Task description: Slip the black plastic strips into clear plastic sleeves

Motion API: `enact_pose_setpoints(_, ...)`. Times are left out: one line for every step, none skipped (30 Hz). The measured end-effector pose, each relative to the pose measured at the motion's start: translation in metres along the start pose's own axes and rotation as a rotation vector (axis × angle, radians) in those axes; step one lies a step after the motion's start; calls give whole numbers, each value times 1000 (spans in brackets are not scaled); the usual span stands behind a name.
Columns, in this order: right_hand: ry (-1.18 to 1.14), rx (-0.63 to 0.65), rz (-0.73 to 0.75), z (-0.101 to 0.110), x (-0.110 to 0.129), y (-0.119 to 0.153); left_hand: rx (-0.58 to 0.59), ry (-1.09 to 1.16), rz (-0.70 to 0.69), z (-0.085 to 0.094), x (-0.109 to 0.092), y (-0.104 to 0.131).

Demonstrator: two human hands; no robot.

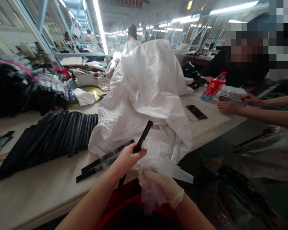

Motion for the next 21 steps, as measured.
enact_pose_setpoints(29, 35, -36, -2, -4, 1, 18, 30, 21, -2, 0, 1)
enact_pose_setpoints(57, 70, -42, -3, -6, 3, 33, 53, 39, -4, 0, 1)
enact_pose_setpoints(84, 96, -20, -4, -6, 4, 42, 71, 52, -7, -1, 1)
enact_pose_setpoints(107, 124, -6, -6, -7, 5, 46, 82, 62, -10, -2, 0)
enact_pose_setpoints(129, 150, -11, -9, -10, 6, 48, 89, 67, -12, -3, -2)
enact_pose_setpoints(155, 172, -34, -11, -15, 7, 50, 90, 69, -15, -3, -3)
enact_pose_setpoints(176, 168, -47, -10, -17, 7, 51, 84, 65, -17, -3, -6)
enact_pose_setpoints(181, 138, -49, -8, -17, 6, 53, 71, 57, -18, -3, -7)
enact_pose_setpoints(160, 83, -28, -3, -12, 5, 53, 55, 48, -18, -2, -9)
enact_pose_setpoints(111, 19, 11, 3, -4, 2, 48, 41, 40, -16, -1, -9)
enact_pose_setpoints(41, -44, 57, 9, 7, 0, 41, 32, 35, -14, 2, -7)
enact_pose_setpoints(-36, -99, 95, 16, 17, -3, 35, 28, 38, -10, 6, -4)
enact_pose_setpoints(-106, -136, 122, 22, 27, -7, 39, 30, 51, -7, 10, 2)
enact_pose_setpoints(-157, -153, 137, 26, 35, -11, 57, 38, 72, -6, 15, 9)
enact_pose_setpoints(-193, -164, 152, 31, 43, -15, 88, 48, 100, -7, 20, 18)
enact_pose_setpoints(-218, -166, 167, 34, 50, -18, 132, 61, 129, -9, 24, 28)
enact_pose_setpoints(-238, -164, 188, 36, 56, -22, 177, 79, 160, -12, 27, 38)
enact_pose_setpoints(-254, -157, 218, 38, 62, -24, 212, 98, 189, -16, 29, 48)
enact_pose_setpoints(-273, -158, 245, 39, 66, -26, 240, 113, 212, -20, 30, 57)
enact_pose_setpoints(-298, -171, 258, 40, 67, -26, 262, 122, 230, -24, 31, 64)
enact_pose_setpoints(-323, -190, 261, 41, 67, -26, 284, 128, 246, -29, 31, 70)
Point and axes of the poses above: each hand's wrist, its own y-axis away from the middle knuckle, its own z-axis out of the back of the hand, x = y × z, the point moved 10 cm from there along -y, towards the middle knuckle, and after that the axes turned 11 degrees about -y, right-handed, at the moved point
